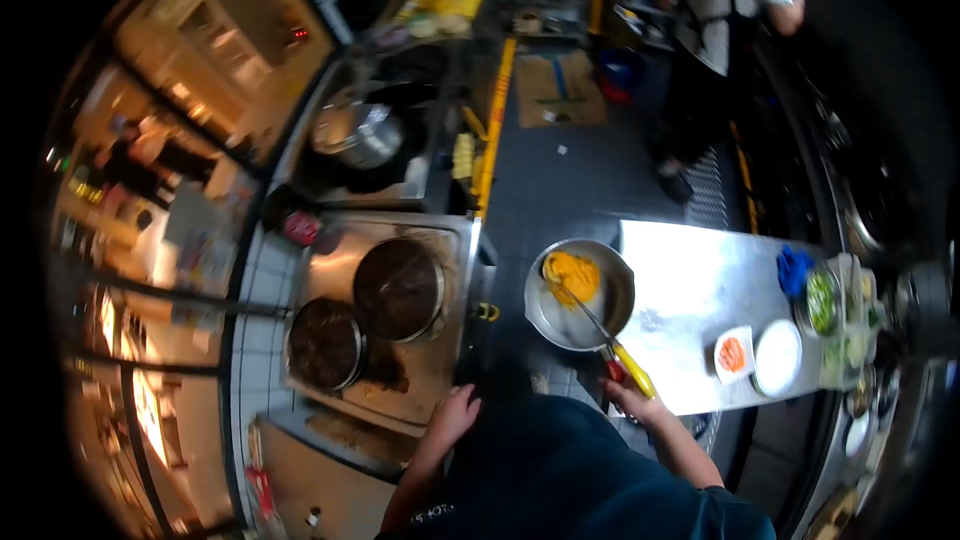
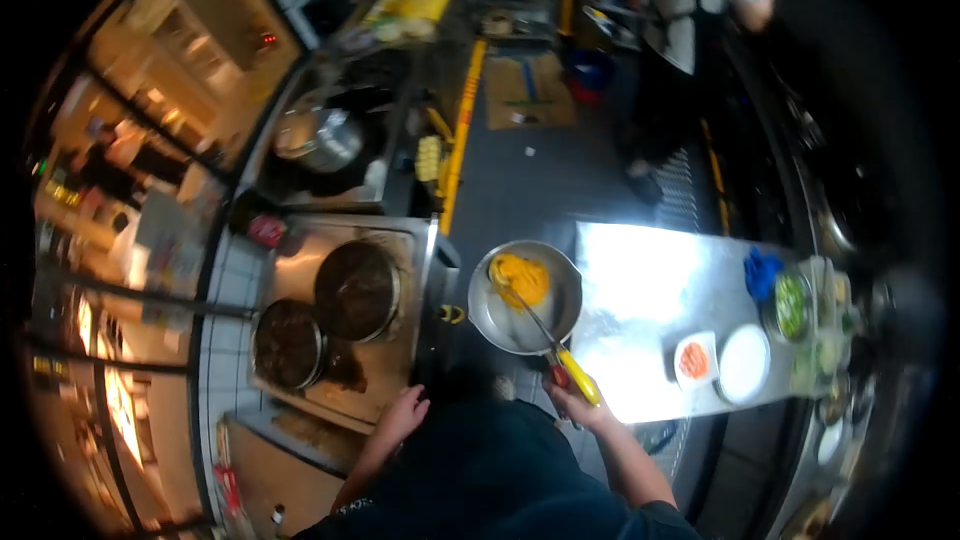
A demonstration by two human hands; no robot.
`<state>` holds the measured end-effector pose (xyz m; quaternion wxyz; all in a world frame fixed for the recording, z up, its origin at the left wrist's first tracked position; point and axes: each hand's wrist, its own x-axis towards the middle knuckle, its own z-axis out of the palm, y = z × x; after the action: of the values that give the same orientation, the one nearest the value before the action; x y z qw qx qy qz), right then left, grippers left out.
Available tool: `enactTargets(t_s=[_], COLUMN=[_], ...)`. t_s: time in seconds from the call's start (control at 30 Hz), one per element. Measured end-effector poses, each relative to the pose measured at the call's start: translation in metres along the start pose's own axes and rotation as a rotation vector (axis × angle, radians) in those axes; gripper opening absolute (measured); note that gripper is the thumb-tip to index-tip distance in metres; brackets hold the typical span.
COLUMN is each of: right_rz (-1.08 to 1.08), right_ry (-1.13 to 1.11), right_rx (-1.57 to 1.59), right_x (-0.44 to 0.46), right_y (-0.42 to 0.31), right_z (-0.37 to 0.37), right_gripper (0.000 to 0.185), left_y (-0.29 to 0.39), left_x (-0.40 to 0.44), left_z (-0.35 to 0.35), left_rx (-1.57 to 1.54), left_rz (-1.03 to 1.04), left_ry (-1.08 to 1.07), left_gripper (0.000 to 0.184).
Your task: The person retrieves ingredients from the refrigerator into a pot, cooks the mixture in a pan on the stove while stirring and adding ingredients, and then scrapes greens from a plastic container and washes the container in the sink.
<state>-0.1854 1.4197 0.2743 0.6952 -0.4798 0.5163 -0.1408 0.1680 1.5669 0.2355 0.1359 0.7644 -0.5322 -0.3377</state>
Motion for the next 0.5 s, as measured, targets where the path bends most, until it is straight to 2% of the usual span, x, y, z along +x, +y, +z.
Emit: enactTargets(t_s=[0.1,0.2,0.27,0.4,0.5], right_rz=[-0.085,0.003,0.150,0.138,0.179], right_ry=[0.182,0.263,0.279,0.298,0.403], right_rx=[-0.045,0.073,0.171,0.225,0.250], right_x=[0.028,0.059,0.080,0.136,0.185], right_y=[0.029,0.014,-0.025,-0.109,-0.171], right_z=[-0.019,-0.032,-0.045,-0.079,-0.101], right_gripper=[0.020,0.027,0.027,0.021,0.014], left_y=[0.019,0.041,0.050,0.081,0.109], left_x=[0.076,0.153,0.204,0.316,0.398], left_z=[-0.015,-0.032,-0.048,-0.078,-0.104], left_rx=[0.036,0.026,0.010,-0.098,-0.107], left_rz=[0.147,0.254,0.292,0.281,0.280], left_ry=[-0.070,-0.080,-0.087,-0.093,-0.136], left_gripper=[0.038,0.038,0.038,0.039,0.042])
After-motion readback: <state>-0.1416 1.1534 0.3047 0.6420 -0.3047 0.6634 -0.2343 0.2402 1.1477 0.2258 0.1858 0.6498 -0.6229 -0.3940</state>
